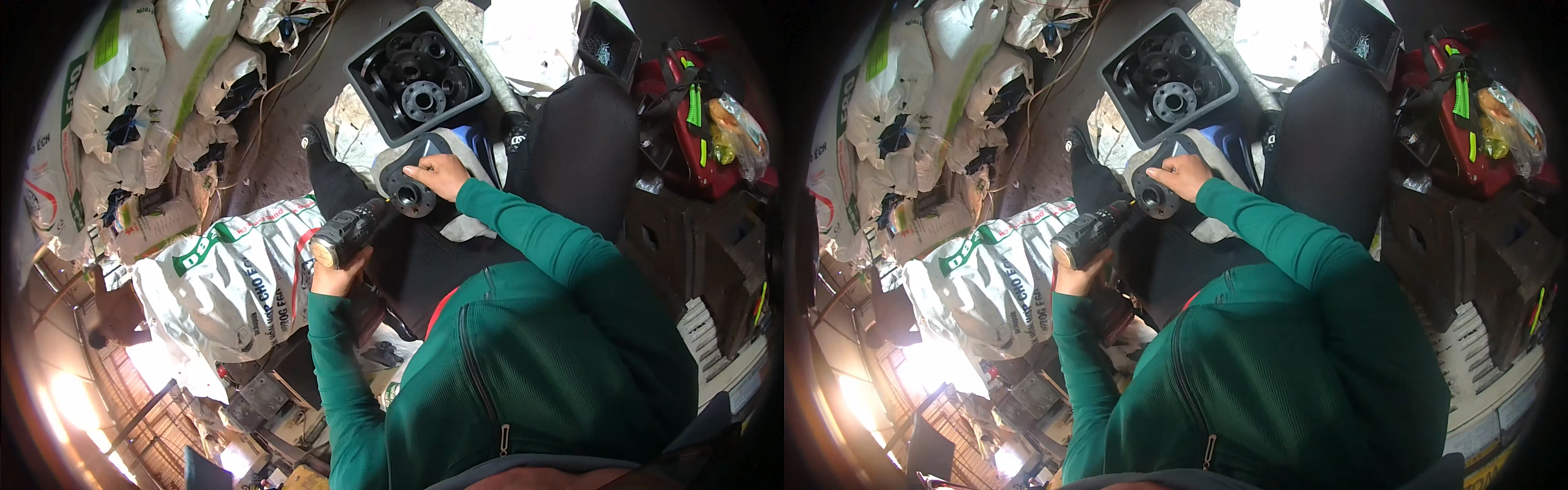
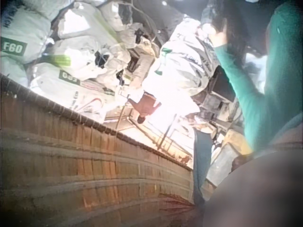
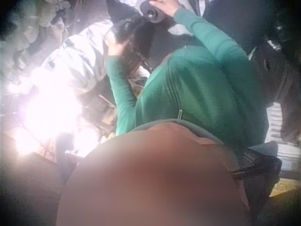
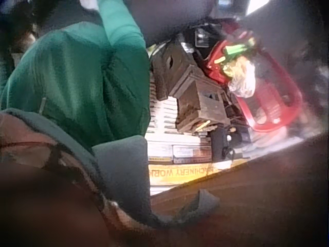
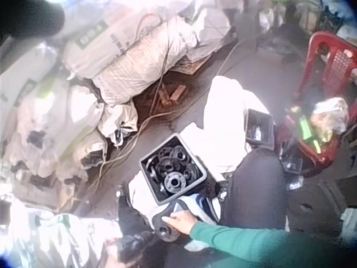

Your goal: The person sits on the floor and uses a cordless drill to fasten screws into a black mechanical housing. They repeatedly pick up screws, align them, and drive them in, then place the housing into a nearby bin.

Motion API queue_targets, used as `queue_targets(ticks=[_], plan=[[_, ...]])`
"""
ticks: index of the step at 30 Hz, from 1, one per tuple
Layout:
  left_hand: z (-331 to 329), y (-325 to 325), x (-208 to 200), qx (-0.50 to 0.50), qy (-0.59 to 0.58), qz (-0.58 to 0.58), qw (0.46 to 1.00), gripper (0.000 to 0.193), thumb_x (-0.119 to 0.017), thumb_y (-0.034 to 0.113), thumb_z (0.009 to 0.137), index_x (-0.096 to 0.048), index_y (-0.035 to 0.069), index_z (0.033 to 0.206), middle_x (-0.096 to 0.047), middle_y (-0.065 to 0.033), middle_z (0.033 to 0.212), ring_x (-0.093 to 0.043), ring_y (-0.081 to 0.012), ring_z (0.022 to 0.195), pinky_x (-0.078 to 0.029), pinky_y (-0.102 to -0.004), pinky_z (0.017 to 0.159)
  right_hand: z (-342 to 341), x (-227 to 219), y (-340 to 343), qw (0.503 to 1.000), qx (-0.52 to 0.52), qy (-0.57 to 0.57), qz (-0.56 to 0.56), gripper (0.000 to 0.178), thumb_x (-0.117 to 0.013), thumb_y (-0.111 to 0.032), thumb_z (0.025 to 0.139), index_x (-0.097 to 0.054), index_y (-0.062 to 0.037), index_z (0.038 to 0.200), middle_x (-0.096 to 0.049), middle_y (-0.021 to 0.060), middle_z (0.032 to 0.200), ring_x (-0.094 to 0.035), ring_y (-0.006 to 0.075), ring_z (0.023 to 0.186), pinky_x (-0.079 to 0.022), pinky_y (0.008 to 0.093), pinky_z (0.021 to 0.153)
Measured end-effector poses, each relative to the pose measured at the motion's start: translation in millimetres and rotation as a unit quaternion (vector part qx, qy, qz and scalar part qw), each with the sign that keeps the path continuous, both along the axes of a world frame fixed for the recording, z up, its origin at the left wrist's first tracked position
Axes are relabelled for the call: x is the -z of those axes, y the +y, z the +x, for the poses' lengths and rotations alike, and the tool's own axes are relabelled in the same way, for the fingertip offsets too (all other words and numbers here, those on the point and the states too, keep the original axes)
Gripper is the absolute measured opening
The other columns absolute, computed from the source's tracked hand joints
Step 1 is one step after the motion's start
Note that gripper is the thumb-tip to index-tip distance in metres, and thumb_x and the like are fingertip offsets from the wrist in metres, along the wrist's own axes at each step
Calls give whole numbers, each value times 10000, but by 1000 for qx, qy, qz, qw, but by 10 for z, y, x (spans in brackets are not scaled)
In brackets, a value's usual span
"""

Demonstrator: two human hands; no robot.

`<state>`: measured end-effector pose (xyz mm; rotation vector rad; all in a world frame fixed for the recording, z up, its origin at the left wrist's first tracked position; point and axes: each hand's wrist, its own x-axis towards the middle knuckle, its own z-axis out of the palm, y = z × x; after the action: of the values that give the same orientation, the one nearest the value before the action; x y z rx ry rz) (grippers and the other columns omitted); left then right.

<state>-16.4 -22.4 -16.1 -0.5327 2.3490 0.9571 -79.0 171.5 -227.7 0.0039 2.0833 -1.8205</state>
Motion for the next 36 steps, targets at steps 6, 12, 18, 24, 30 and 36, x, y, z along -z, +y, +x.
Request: queue_targets(ticks=[6,12,18,24,30,36], plan=[[-83,-104,172,156,93,-17,983,421,-764,126,752,-611,9,1126,-662,-141,1091,-648,-260,990,-499,-343,872,119,93,73,993,0,56,101,527,-630,-501,842,-558,-27,621,-561,150,649,-584,329,683,-433,436,597],[-191,-141,294,209,113,-39,970,409,-757,164,763,-619,15,1118,-666,-151,1086,-651,-257,1003,-504,-348,869,129,155,79,984,37,129,121,434,-684,-395,834,-563,-21,649,-519,119,640,-541,298,604,-417,409,556],[-224,-74,315,143,51,-13,988,401,-743,152,766,-617,16,1122,-674,-148,1061,-661,-256,985,-510,-334,862,170,192,63,989,36,95,110,418,-689,-407,825,-582,-40,654,-555,99,668,-564,291,614,-427,403,545],[-231,-11,335,147,105,8,984,378,-723,69,738,-626,3,1097,-672,-146,1029,-654,-282,937,-509,-356,835,136,207,66,990,11,85,111,425,-688,-397,827,-568,-29,653,-531,115,652,-538,306,577,-412,413,544],[-171,68,149,197,223,21,954,377,-695,14,742,-611,-13,1109,-660,-132,1051,-640,-238,934,-501,-346,837,118,253,72,986,14,133,97,448,-674,-394,836,-530,-20,636,-538,143,660,-553,332,601,-415,428,561],[275,17,-206,171,204,18,964,367,-713,48,747,-642,20,1106,-658,-141,1105,-623,-289,1050,-468,-375,939,-1,160,246,992,76,-91,-35,293,-652,-331,872,-659,-63,991,-625,94,778,-581,193,631,-485,312,596]])
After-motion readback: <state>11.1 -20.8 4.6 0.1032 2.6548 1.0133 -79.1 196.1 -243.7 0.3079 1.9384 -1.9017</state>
